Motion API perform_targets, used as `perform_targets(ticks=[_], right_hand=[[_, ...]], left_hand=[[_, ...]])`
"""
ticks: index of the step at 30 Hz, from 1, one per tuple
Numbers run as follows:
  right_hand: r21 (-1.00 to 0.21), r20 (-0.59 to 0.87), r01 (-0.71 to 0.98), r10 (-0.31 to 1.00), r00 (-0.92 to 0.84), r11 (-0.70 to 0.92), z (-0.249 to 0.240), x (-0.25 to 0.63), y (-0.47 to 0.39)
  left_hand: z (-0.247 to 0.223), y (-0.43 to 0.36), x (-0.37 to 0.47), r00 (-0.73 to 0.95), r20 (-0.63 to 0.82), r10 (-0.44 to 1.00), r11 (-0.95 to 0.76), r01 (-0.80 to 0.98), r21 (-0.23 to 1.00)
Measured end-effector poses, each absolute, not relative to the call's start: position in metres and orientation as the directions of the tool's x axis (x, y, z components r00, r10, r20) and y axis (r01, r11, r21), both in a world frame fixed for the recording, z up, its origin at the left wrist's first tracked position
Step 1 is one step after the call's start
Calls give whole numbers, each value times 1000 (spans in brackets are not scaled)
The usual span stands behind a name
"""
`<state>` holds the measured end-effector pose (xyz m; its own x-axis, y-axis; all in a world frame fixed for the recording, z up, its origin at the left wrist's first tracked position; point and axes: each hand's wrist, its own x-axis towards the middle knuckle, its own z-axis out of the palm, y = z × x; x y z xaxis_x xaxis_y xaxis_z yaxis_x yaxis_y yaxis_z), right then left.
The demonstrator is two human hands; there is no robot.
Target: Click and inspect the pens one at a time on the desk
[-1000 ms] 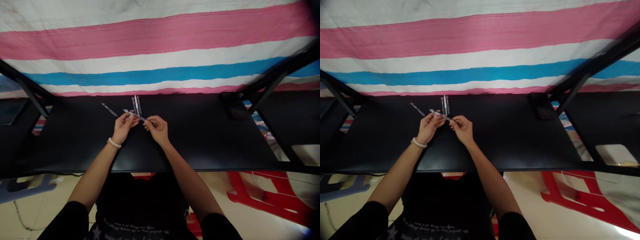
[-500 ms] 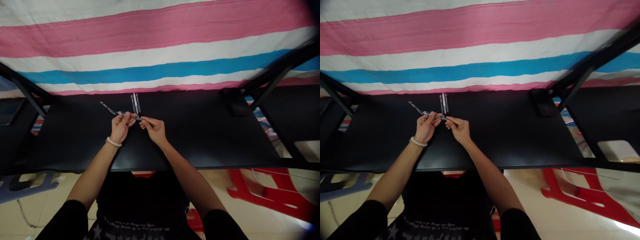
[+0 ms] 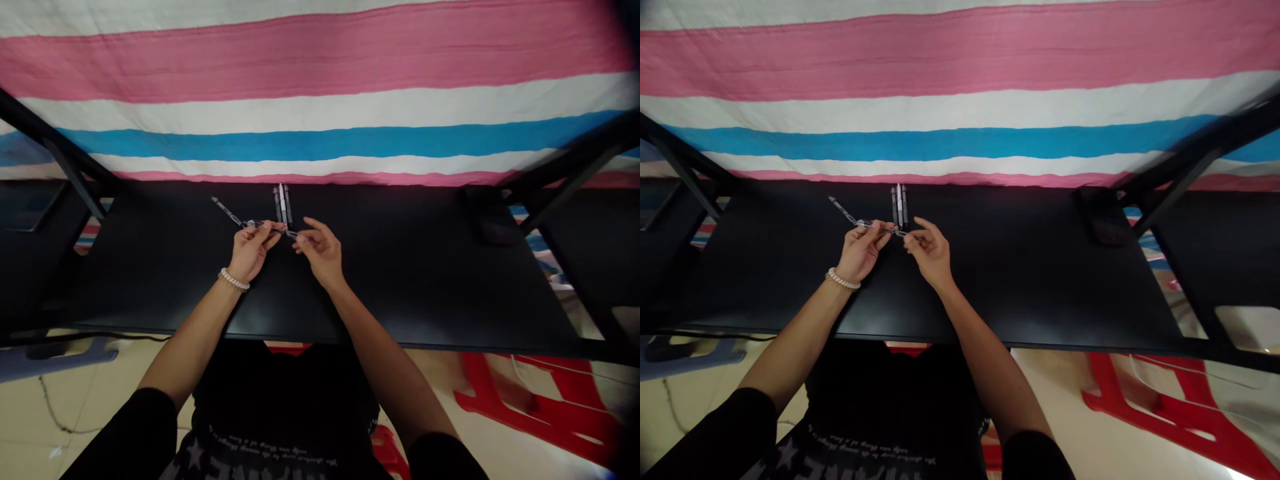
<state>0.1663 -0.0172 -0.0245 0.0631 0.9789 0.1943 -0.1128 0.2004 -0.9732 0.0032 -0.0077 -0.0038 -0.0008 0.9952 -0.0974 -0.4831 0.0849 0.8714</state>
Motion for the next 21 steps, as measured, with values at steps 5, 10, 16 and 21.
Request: perform_targets(ticks=[5,10,16,21], right_hand=[[-977,163,-128,984,65,171,-24,167,-16],[-982,109,-149,993,47,115,-23,167,-17],[-980,71,-183,997,36,76,-22,167,-16],[-973,103,-190,983,152,131,-24,171,-14]], left_hand=[[-7,-6,2,-7,-122,993,103,-484,869],[-6,-5,2,-5,-141,990,120,-499,858],[-5,-5,3,-17,-169,985,139,-484,864],[-7,3,-6,-155,-153,976,50,-523,851]])
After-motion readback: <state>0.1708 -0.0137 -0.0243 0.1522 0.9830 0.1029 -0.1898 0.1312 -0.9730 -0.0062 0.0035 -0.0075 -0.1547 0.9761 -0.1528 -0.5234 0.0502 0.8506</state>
